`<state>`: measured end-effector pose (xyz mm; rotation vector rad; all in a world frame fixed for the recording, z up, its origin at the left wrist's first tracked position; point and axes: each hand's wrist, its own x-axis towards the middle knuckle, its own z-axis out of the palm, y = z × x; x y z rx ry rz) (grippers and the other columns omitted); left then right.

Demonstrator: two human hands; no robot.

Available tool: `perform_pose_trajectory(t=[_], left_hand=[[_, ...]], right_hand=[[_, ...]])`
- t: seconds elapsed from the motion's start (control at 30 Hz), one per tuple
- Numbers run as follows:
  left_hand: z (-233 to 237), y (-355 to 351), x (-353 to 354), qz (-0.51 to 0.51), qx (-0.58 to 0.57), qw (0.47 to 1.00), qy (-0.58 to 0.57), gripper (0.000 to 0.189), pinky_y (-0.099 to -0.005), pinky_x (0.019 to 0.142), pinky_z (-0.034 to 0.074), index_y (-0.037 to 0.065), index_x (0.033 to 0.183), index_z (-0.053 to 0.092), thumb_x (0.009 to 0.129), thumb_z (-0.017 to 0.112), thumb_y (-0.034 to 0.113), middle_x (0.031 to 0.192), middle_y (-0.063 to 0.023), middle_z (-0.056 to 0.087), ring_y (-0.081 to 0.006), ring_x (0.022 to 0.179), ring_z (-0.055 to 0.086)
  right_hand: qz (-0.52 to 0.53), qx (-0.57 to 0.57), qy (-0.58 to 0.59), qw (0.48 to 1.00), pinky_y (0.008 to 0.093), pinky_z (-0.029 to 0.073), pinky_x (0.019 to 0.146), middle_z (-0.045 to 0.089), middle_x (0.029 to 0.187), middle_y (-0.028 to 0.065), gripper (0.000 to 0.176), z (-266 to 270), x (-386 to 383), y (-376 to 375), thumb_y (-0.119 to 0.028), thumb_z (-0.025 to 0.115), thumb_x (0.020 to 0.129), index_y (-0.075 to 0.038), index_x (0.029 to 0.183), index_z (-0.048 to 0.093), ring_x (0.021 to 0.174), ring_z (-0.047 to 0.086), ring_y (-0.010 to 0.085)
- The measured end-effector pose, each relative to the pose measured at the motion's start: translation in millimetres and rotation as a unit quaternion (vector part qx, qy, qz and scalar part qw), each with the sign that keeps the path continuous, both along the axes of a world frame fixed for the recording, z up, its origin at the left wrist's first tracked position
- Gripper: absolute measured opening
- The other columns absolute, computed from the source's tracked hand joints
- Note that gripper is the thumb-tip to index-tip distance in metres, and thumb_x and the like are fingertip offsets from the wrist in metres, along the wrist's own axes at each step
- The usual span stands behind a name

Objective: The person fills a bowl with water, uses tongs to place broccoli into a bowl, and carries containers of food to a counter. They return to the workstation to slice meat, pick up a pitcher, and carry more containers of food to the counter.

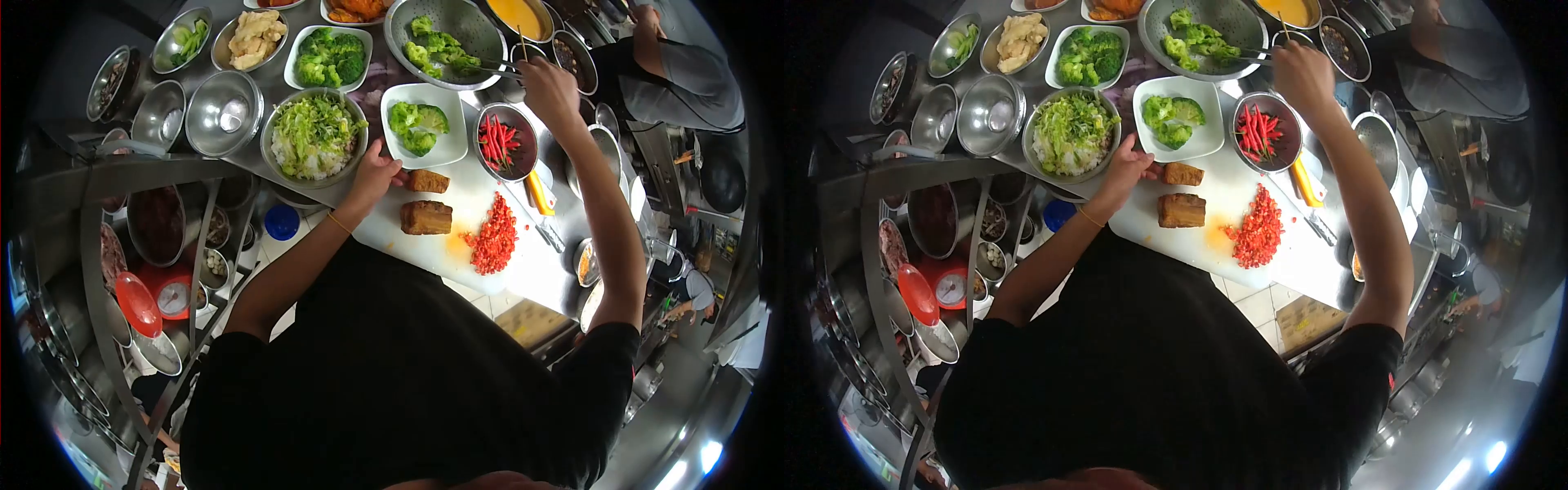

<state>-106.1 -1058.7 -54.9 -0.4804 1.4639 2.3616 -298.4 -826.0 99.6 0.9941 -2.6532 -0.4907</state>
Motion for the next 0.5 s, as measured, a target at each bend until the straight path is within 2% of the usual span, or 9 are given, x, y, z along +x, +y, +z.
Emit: perform_pose_trajectory(t=[0.03, 0.1, 0.2, 0.3, 0.33, 0.4, 0.43, 0.5], left_hand=[[1.2, -0.6, -1.5, -0.001, 0.000, 1.000, 0.002, 0.059, -0.0230, 0.056, 0.049, 0.000, 0.136, 0.021, 0.086, 0.051, 0.003, 0.088, -0.0083, 0.061, -0.0131, 0.068, 0.061], [1.9, -1.5, -1.3, -0.015, 0.002, 1.000, 0.003, 0.057, -0.0229, 0.057, 0.048, 0.000, 0.135, 0.023, 0.086, 0.050, 0.003, 0.089, -0.0080, 0.061, -0.0126, 0.068, 0.060], [2.7, -1.1, 0.0, -0.011, -0.023, 1.000, 0.017, 0.055, -0.0234, 0.057, 0.048, 0.001, 0.135, 0.025, 0.086, 0.050, 0.003, 0.090, -0.0079, 0.061, -0.0126, 0.068, 0.060], [0.1, -1.0, 1.9, -0.011, -0.005, 1.000, 0.011, 0.054, -0.0237, 0.058, 0.048, 0.002, 0.135, 0.025, 0.086, 0.049, 0.003, 0.091, -0.0078, 0.061, -0.0128, 0.069, 0.060], [-1.0, -1.2, 0.4, -0.015, 0.000, 1.000, 0.011, 0.054, -0.0237, 0.058, 0.048, 0.002, 0.135, 0.025, 0.086, 0.049, 0.003, 0.091, -0.0078, 0.061, -0.0127, 0.069, 0.060], [-0.9, -0.8, -0.9, -0.018, -0.005, 1.000, 0.011, 0.054, -0.0235, 0.058, 0.048, 0.002, 0.135, 0.025, 0.086, 0.049, 0.003, 0.093, -0.0080, 0.062, -0.0126, 0.070, 0.060], [0.3, -1.3, -0.8, -0.019, -0.006, 1.000, 0.008, 0.054, -0.0234, 0.058, 0.048, 0.002, 0.135, 0.025, 0.086, 0.049, 0.003, 0.093, -0.0080, 0.062, -0.0125, 0.070, 0.060], [6.3, -2.2, -0.5, -0.022, -0.018, 1.000, -0.002, 0.055, -0.0233, 0.058, 0.049, 0.002, 0.135, 0.025, 0.086, 0.050, 0.004, 0.095, -0.0080, 0.062, -0.0120, 0.070, 0.060]], right_hand=[[-0.001, 0.000, 0.002, 1.000, 0.0393, 0.050, 0.060, 0.064, 0.079, 0.0097, 0.013, -1.3, -4.1, 0.7, -0.016, 0.057, 0.077, -0.010, 0.085, 0.064, 0.072, 0.064, 0.0260], [-0.075, 0.086, -0.057, 0.992, 0.0394, 0.051, 0.061, 0.064, 0.079, 0.0098, 0.013, 1.3, -9.2, -3.9, -0.017, 0.055, 0.078, -0.012, 0.085, 0.065, 0.073, 0.064, 0.0273], [-0.180, -0.056, -0.119, 0.975, 0.0373, 0.051, 0.067, 0.066, 0.079, 0.0086, 0.018, 58.7, 22.5, -0.5, -0.021, 0.057, 0.079, -0.019, 0.094, 0.068, 0.076, 0.065, 0.0263], [-0.199, -0.130, -0.208, 0.949, 0.0380, 0.050, 0.067, 0.066, 0.079, 0.0056, 0.023, 86.3, 41.4, 27.4, -0.018, 0.056, 0.079, -0.020, 0.100, 0.066, 0.075, 0.063, 0.0271], [-0.199, -0.130, -0.203, 0.950, 0.0380, 0.050, 0.067, 0.066, 0.079, 0.0056, 0.023, 84.6, 41.7, 28.4, -0.018, 0.056, 0.079, -0.020, 0.100, 0.066, 0.075, 0.063, 0.0271], [-0.097, -0.056, -0.041, 0.993, 0.0375, 0.050, 0.068, 0.065, 0.080, 0.0065, 0.024, 71.1, 45.8, 28.7, -0.016, 0.057, 0.077, -0.018, 0.099, 0.067, 0.076, 0.063, 0.0257], [-0.052, -0.094, -0.023, 0.994, 0.0368, 0.051, 0.067, 0.064, 0.082, 0.0070, 0.021, 59.7, 38.8, 25.4, -0.014, 0.056, 0.076, -0.016, 0.095, 0.066, 0.078, 0.063, 0.0260], [-0.084, -0.022, -0.059, 0.994, 0.0364, 0.051, 0.063, 0.064, 0.080, 0.0088, 0.015, 43.3, 21.9, 7.1, -0.013, 0.059, 0.072, -0.010, 0.084, 0.067, 0.075, 0.064, 0.0268]])
